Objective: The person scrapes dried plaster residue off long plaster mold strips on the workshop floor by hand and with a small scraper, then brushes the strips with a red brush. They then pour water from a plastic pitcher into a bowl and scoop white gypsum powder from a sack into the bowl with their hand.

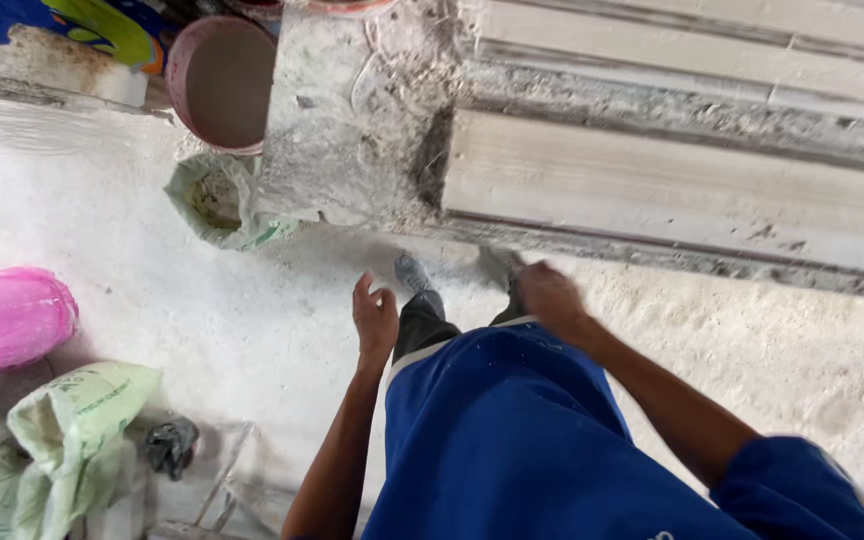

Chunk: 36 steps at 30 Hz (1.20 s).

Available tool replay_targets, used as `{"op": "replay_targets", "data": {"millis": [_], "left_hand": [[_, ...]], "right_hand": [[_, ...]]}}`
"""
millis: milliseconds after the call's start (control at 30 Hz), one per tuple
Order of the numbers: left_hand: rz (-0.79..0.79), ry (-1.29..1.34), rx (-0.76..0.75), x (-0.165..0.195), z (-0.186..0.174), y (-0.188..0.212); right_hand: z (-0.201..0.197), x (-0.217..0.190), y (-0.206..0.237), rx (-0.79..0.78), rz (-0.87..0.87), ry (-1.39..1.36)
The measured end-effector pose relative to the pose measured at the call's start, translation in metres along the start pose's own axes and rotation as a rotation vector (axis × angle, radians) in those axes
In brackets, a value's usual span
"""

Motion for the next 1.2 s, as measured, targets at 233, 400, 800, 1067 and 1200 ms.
{"op": "replay_targets", "data": {"millis": [233,400,800,1067,1200], "left_hand": [[0.009,0.041,-0.097,-0.011,-0.023,-0.035],[0.064,0.051,-0.077,-0.026,-0.046,-0.044],[-0.089,-0.128,-0.220,-0.039,-0.045,-0.007],[0.300,-0.082,-0.243,0.042,0.015,-0.034],[0.324,-0.350,-0.455,0.082,0.072,-0.043]], "right_hand": [[0.009,-0.087,-0.025,0.251,0.096,0.236],[0.028,-0.251,-0.046,0.055,-0.376,-0.085],[-0.001,0.035,0.098,0.661,0.254,-0.489],[0.085,0.167,0.159,0.592,0.703,-2.412],[0.071,0.172,0.185,0.703,0.724,-2.350]]}}
Point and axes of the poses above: each hand's wrist, its own y-axis away from the middle knuckle, its own z-axis out of the palm, x = y × z, the point moved 9 cm from there along -y, towards the middle knuckle, and after that the axes turned 9 degrees about z, right-handed, at the moved point
